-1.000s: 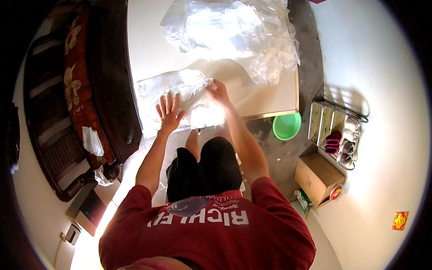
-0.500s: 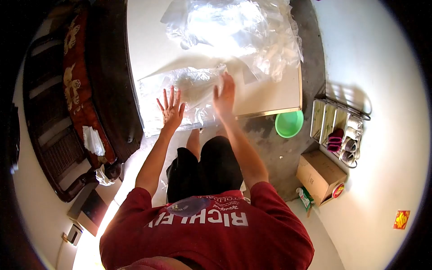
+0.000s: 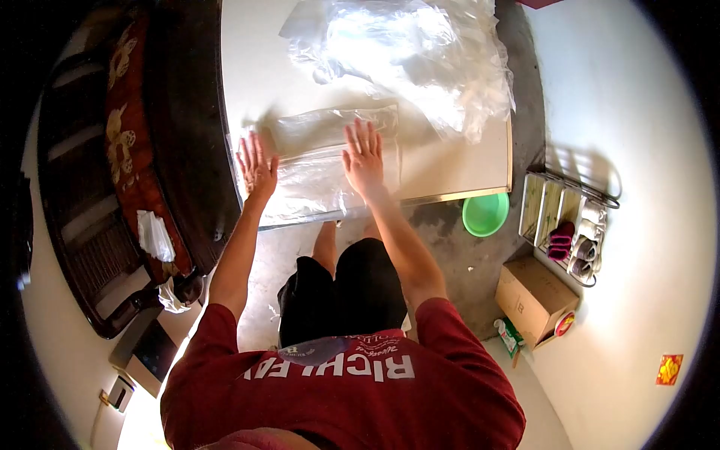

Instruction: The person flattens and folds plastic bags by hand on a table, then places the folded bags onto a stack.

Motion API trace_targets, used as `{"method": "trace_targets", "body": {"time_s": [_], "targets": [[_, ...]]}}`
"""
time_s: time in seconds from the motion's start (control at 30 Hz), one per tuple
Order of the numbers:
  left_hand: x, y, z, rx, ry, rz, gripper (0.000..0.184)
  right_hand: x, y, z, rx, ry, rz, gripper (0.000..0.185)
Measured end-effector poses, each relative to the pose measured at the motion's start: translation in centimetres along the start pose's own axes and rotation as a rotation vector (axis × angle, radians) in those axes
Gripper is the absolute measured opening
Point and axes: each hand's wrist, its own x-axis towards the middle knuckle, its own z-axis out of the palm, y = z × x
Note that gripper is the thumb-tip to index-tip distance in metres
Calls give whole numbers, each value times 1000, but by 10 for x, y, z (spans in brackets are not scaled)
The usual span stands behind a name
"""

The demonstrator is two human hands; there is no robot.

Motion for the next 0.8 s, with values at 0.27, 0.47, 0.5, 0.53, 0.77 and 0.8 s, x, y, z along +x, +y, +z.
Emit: {"method": "trace_targets", "body": {"time_s": [0.27,0.47,0.5,0.53,0.77,0.8], "targets": [[-12,-12,1,83,54,-80,70,11,7,4,-65,-59,-63,56],[-74,19,-4,-56,-86,43,63,-63,-26,6,-6,-162,54,56],[-83,18,-2,-94,-63,1,62,-71,-25,4,0,-205,82,56],[-88,12,0,-52,1,-37,61,-79,-18,-1,-102,-256,91,57],[-84,3,-9,67,52,-122,59,-78,-5,-10,-79,-91,129,52],[-78,8,-18,34,15,-89,59,-73,-9,-14,-102,-121,123,52]]}}
